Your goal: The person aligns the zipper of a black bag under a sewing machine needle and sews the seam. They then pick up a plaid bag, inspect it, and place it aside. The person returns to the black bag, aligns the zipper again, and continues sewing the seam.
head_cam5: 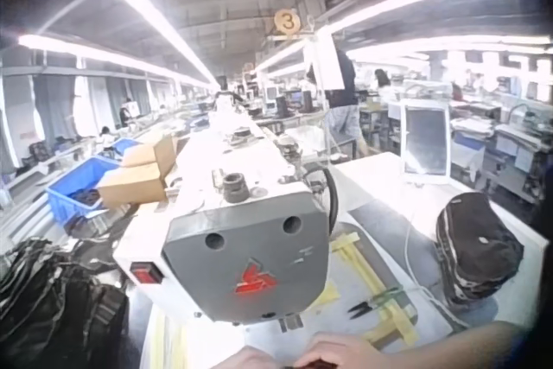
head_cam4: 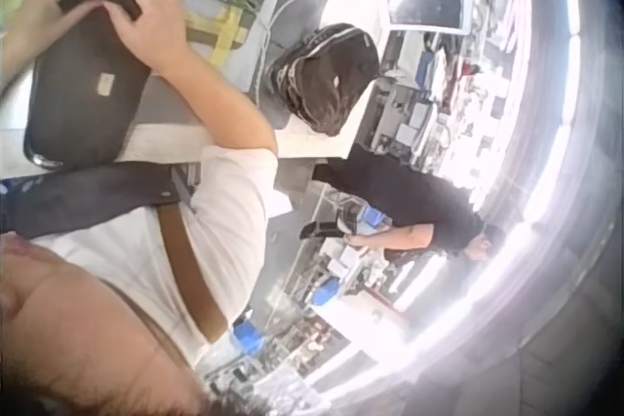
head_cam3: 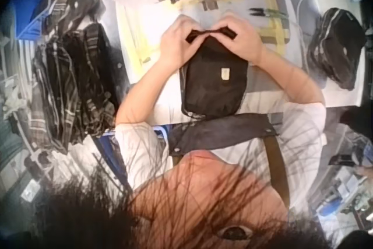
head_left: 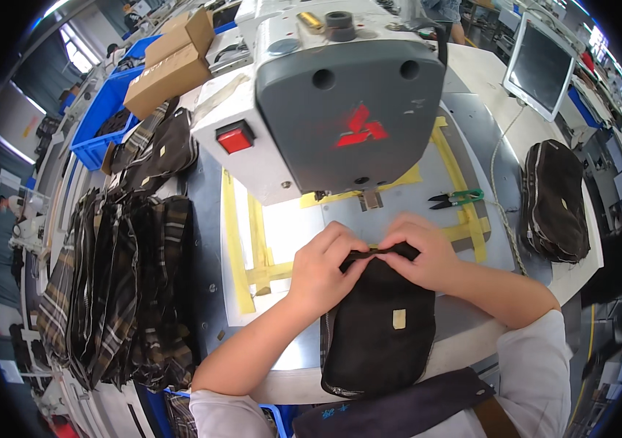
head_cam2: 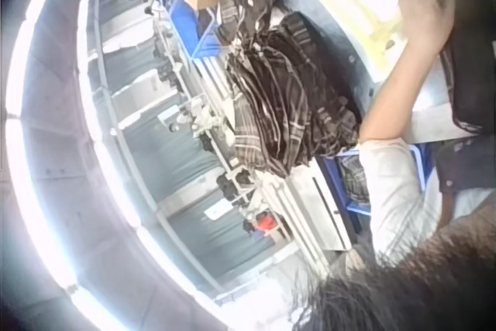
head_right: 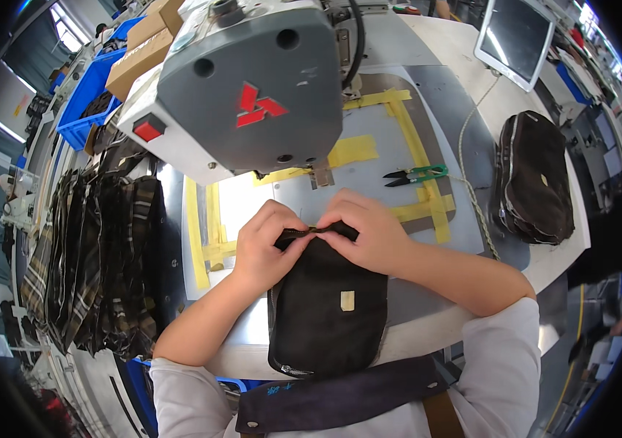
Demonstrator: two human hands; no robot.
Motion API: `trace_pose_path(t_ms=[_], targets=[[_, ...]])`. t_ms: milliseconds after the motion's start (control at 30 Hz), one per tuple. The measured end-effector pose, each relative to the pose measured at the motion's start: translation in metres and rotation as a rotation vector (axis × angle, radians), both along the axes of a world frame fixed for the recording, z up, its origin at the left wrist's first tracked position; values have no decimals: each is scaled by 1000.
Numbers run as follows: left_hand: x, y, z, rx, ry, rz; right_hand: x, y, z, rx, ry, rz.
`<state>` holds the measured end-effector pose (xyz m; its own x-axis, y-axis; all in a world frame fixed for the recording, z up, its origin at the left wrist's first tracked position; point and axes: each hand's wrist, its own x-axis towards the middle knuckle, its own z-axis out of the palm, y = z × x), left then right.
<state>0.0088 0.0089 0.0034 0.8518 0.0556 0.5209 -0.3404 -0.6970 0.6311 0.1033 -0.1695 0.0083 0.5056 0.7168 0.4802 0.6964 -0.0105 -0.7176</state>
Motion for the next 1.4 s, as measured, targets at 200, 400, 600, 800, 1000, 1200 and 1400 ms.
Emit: trace_pose_path(t_ms=[200,400,600,800,1000,1200,1400], targets=[[-2,-1,2,130,-245,-17,0,-5,-4,119,-384,13],[-3,-2,5,133,-231,-47,2,-5,2,147,-500,47],[-4,1,4,146,-200,-66,1,0,1,177,-513,23],[-3,0,9,124,-228,-36,0,1,0,166,-477,4],[-4,0,8,125,-221,-48,-1,-1,0,183,-485,12],[-4,0,6,140,-234,-22,-3,-3,3,192,-505,27],[-4,-1,4,132,-235,-38,-4,-4,4,214,-507,44]])
